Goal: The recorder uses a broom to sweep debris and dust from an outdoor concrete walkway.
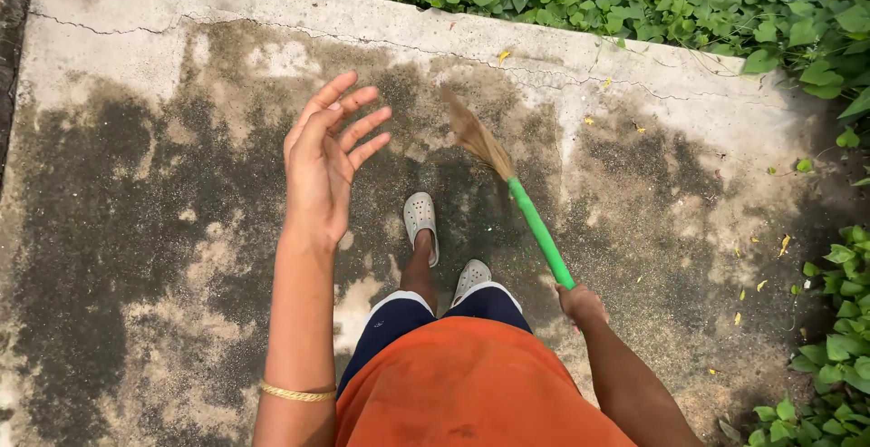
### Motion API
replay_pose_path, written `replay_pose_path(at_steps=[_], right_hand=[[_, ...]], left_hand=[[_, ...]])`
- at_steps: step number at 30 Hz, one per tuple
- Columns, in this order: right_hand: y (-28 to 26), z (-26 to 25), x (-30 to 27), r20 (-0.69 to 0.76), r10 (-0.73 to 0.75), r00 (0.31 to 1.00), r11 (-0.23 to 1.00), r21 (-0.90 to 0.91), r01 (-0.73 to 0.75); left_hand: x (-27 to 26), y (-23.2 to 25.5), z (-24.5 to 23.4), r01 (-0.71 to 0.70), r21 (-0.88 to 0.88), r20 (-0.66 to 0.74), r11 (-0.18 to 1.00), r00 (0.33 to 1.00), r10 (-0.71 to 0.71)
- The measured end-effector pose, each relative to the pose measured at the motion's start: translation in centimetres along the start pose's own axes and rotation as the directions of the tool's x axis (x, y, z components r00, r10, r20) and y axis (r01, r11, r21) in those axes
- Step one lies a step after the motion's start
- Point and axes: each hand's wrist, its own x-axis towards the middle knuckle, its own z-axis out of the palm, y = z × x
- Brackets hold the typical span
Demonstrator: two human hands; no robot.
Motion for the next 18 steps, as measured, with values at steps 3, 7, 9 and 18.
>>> replay_pose_path(at_steps=[3,7,9,18], right_hand=[[5.0,0.6,5.3,0.117,0.264,0.957,0.878,0.382,-0.289],[4.3,-2.9,6.0,0.338,0.403,0.851,0.094,0.909,-0.405],[-0.1,-5.0,4.7,0.317,0.366,0.875,-0.194,0.945,-0.262],[-11.6,-0.5,-8.8,-0.141,0.203,0.969,0.846,0.523,-0.101]], left_hand=[[4.2,1.9,0.0,0.005,0.075,0.016,0.997,1.000,-0.006],[7.0,3.0,-0.4,0.012,0.072,0.042,0.997,0.999,-0.015],[8.9,3.4,-0.1,-0.026,0.083,0.079,0.996,0.997,0.020],[13.8,0.7,5.7,0.135,0.126,0.319,0.983,0.933,-0.169]])
